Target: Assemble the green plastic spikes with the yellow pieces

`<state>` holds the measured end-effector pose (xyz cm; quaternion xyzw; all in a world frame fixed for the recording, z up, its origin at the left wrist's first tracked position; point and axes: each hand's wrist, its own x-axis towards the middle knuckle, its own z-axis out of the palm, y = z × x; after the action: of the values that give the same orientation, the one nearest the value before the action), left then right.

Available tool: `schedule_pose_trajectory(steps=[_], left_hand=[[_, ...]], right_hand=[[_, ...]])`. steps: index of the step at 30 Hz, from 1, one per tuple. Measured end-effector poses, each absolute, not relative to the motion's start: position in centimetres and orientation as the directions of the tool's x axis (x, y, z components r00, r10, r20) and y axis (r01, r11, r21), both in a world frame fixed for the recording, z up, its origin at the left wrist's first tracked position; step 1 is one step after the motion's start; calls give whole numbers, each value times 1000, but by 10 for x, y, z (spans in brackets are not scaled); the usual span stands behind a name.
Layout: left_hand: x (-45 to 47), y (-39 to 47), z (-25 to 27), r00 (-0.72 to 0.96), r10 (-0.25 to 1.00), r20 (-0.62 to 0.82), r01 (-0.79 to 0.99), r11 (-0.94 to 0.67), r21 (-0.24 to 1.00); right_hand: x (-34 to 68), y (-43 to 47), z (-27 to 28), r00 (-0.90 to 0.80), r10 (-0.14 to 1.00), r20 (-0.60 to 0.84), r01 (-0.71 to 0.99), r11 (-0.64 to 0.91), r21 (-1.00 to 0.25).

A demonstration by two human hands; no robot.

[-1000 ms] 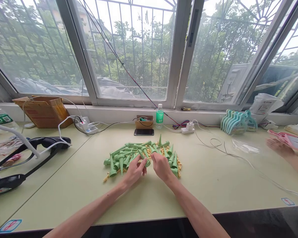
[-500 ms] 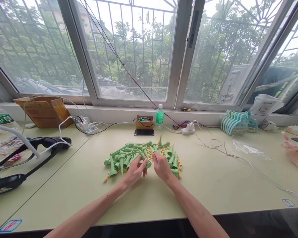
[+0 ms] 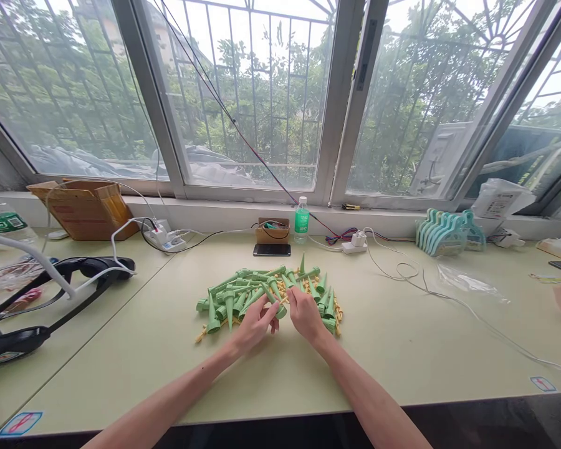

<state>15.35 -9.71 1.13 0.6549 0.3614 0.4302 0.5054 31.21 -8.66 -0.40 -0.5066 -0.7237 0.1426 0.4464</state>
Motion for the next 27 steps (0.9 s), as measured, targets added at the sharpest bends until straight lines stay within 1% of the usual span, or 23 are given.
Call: schedule_pose_trajectory(steps=[7,13,19,27], left_hand=[[153,-99,11,374,910,179,70,-220,973],[153,-100,9,390,899,198,122,-264,957],[152,-101,9,393,894,214,188,-306,933],[153,-101,10,387,897,212,149,-288,946]], right_hand=[[313,-85,-6,-85,861,502,607,444,-659],[312,-84,-7,-84,856,510,625,444,-642],[312,-84,-6,-88,870,486,630,426,-649],[312,-84,-6,-84,875,478,618,422,-664]])
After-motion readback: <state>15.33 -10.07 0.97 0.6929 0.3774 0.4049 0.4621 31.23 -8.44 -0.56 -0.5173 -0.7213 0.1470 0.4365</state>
